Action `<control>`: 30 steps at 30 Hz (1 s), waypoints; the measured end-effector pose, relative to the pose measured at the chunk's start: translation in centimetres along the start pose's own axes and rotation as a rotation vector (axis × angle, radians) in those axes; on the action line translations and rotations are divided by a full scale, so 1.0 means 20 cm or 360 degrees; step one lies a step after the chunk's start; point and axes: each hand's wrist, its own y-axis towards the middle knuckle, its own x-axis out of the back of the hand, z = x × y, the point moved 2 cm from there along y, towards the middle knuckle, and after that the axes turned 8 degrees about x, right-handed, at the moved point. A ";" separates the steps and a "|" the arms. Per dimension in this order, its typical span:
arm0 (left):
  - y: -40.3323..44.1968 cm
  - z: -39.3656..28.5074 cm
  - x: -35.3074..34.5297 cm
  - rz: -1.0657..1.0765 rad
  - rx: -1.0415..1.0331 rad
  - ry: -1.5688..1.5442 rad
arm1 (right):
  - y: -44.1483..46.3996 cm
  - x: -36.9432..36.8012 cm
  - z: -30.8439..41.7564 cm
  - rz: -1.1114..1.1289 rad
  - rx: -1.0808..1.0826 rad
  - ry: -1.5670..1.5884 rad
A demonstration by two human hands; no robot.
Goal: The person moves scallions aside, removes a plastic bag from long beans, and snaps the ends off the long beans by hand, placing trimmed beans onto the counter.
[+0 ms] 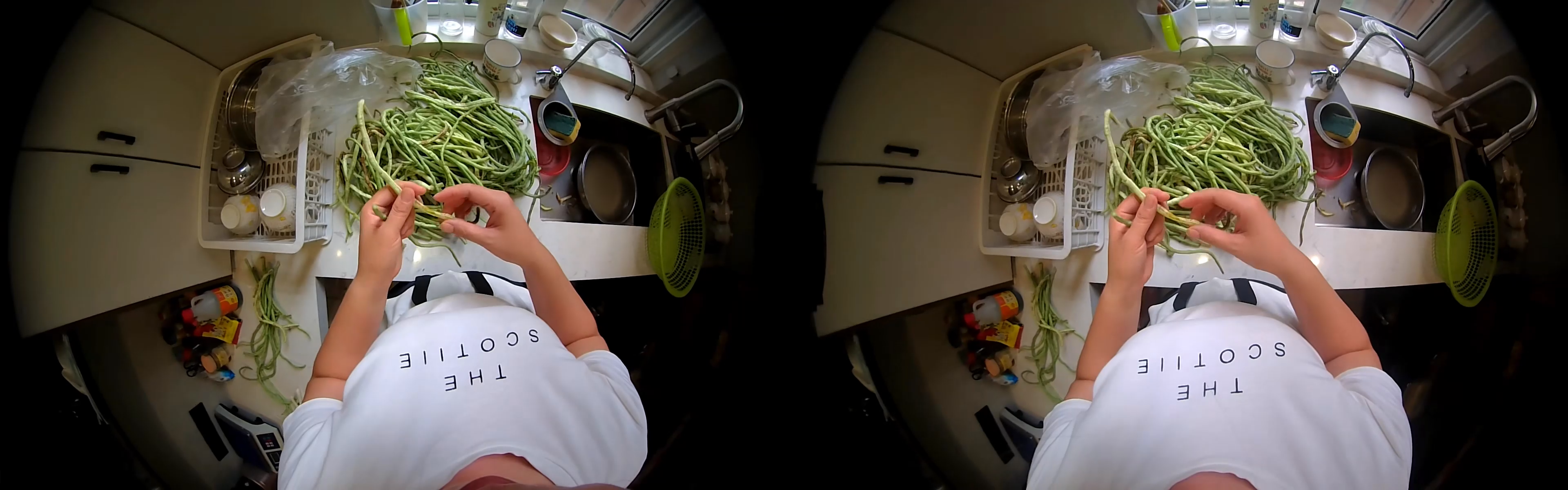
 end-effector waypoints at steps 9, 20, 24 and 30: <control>-0.03 -0.05 -0.04 -0.0002 -0.0222 0.0309 | 0.00 0.04 -0.01 -0.0031 0.0191 -0.0182; -0.05 -0.05 0.02 -0.0170 -0.0272 0.0524 | 0.03 -0.01 0.04 -0.0053 0.0611 -0.0969; -0.06 -0.07 0.03 -0.0166 -0.0276 0.0570 | 0.04 -0.02 0.10 -0.0016 0.0638 -0.1040; -0.05 -0.03 -0.02 -0.0196 -0.0405 0.0575 | 0.04 -0.06 0.07 -0.0061 0.0678 -0.1219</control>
